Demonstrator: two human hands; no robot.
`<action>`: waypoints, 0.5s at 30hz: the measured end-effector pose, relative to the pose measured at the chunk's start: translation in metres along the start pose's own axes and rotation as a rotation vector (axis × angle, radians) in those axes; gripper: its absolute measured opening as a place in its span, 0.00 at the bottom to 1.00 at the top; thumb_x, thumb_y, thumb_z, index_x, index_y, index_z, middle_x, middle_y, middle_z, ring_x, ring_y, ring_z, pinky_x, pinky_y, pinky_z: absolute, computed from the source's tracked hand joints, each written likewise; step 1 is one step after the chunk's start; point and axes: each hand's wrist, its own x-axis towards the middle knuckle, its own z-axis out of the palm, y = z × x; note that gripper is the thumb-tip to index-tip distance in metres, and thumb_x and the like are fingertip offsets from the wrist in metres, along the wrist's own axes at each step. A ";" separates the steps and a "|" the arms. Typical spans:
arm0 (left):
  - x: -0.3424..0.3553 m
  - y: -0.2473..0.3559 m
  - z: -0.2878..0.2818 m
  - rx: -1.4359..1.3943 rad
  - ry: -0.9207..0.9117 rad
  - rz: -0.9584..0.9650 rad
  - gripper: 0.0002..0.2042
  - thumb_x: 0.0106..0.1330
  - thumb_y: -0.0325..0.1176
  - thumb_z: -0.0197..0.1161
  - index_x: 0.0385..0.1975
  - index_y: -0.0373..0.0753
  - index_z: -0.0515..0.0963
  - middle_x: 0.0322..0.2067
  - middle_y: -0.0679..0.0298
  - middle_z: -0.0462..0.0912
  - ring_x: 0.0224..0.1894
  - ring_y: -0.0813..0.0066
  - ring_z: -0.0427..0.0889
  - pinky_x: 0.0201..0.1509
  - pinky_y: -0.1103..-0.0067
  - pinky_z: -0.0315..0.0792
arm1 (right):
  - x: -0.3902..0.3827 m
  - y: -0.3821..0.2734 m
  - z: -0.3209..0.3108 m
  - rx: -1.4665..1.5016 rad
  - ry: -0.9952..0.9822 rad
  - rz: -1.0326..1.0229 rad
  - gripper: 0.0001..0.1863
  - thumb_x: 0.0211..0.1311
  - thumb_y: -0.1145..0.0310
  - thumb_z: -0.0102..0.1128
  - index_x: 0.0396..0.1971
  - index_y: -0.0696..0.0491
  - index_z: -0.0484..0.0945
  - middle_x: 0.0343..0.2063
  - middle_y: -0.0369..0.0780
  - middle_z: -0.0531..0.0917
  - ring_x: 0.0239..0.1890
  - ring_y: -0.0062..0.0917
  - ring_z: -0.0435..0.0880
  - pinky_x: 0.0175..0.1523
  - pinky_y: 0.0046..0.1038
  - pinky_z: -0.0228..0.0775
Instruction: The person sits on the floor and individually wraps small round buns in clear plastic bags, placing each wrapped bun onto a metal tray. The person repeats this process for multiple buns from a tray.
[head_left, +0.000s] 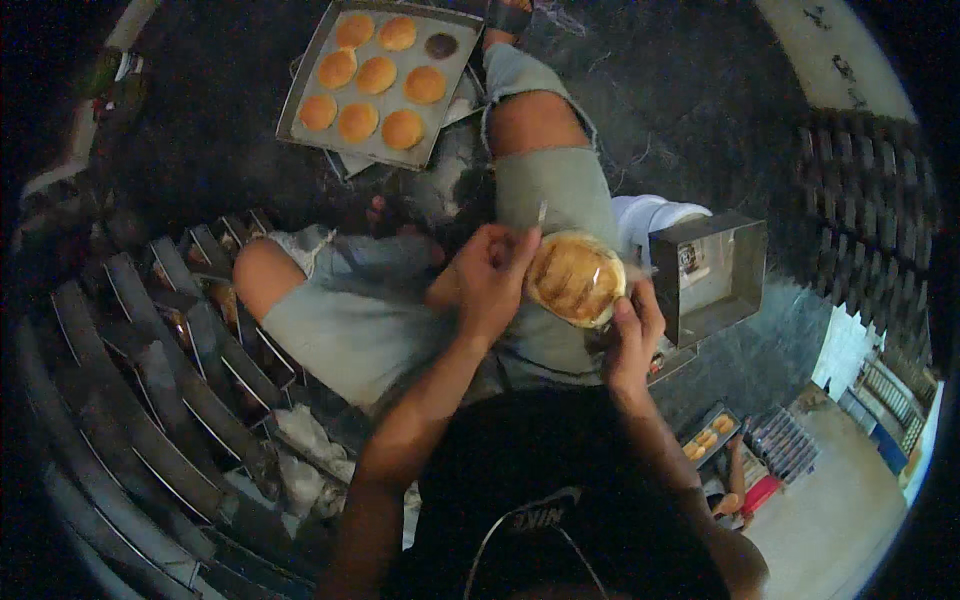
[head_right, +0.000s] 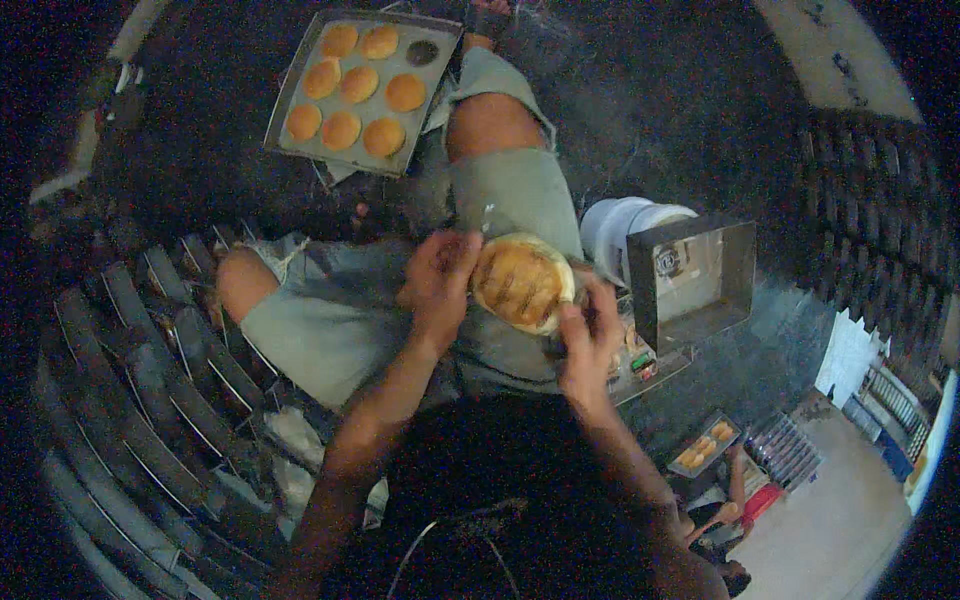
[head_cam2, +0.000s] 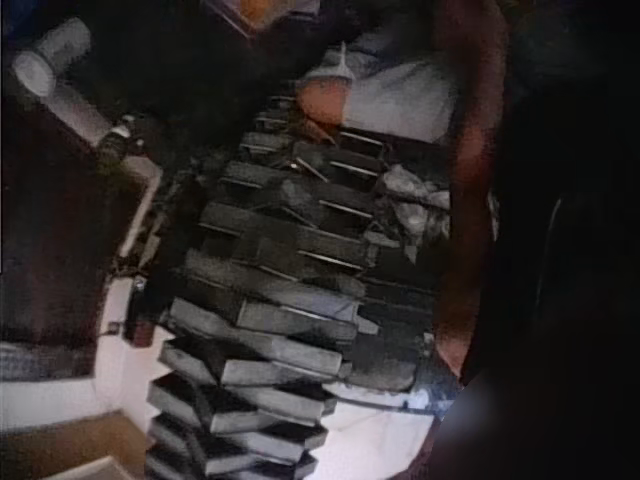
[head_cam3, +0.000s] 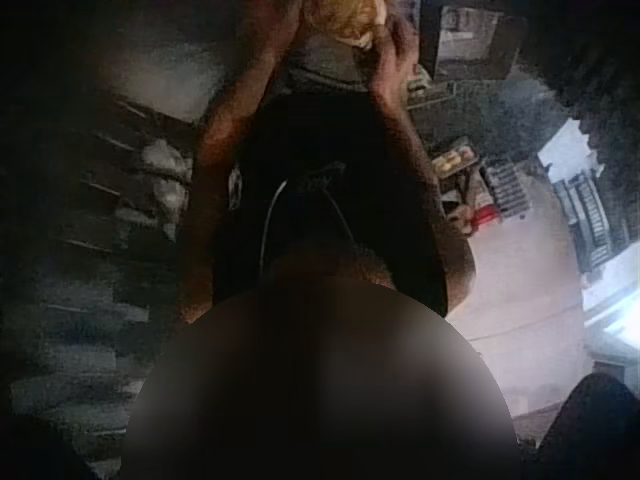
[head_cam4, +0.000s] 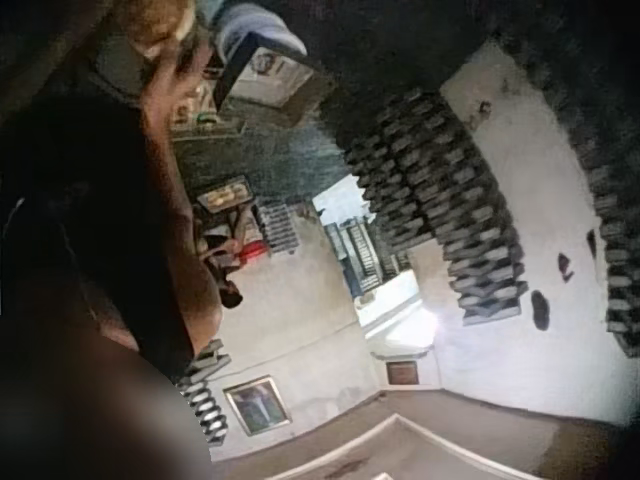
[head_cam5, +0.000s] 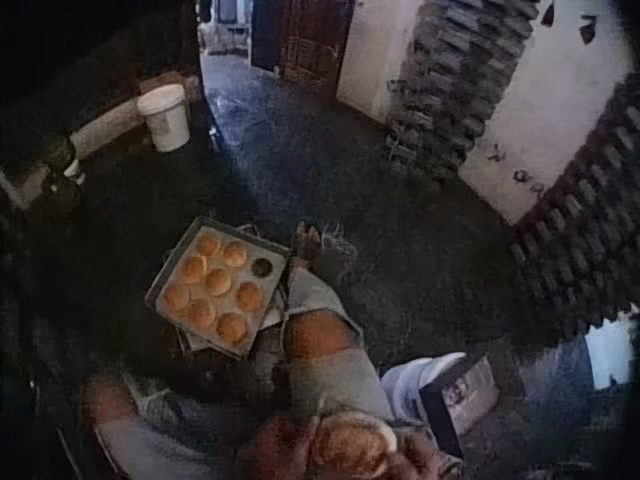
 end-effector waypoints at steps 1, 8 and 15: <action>0.006 0.000 -0.002 -0.040 -0.075 -0.064 0.15 0.69 0.43 0.72 0.42 0.36 0.82 0.28 0.72 0.82 0.30 0.85 0.76 0.34 0.83 0.69 | 0.000 -0.006 0.007 -0.001 -0.058 -0.084 0.26 0.63 0.72 0.69 0.59 0.59 0.73 0.53 0.44 0.81 0.55 0.30 0.80 0.61 0.32 0.71; 0.045 0.048 -0.067 -0.422 0.224 0.174 0.21 0.77 0.44 0.60 0.63 0.39 0.72 0.58 0.62 0.78 0.59 0.70 0.77 0.64 0.69 0.72 | 0.152 -0.036 0.146 -0.121 -0.356 -0.833 0.41 0.47 0.87 0.67 0.66 0.57 0.67 0.68 0.50 0.71 0.69 0.47 0.72 0.71 0.41 0.67; 0.006 0.029 -0.116 -0.206 0.329 0.160 0.20 0.74 0.33 0.64 0.62 0.36 0.71 0.61 0.57 0.76 0.60 0.67 0.78 0.65 0.71 0.71 | 0.235 0.052 0.215 -1.455 -0.442 -1.061 0.31 0.61 0.63 0.65 0.66 0.50 0.74 0.73 0.56 0.64 0.77 0.57 0.54 0.71 0.74 0.47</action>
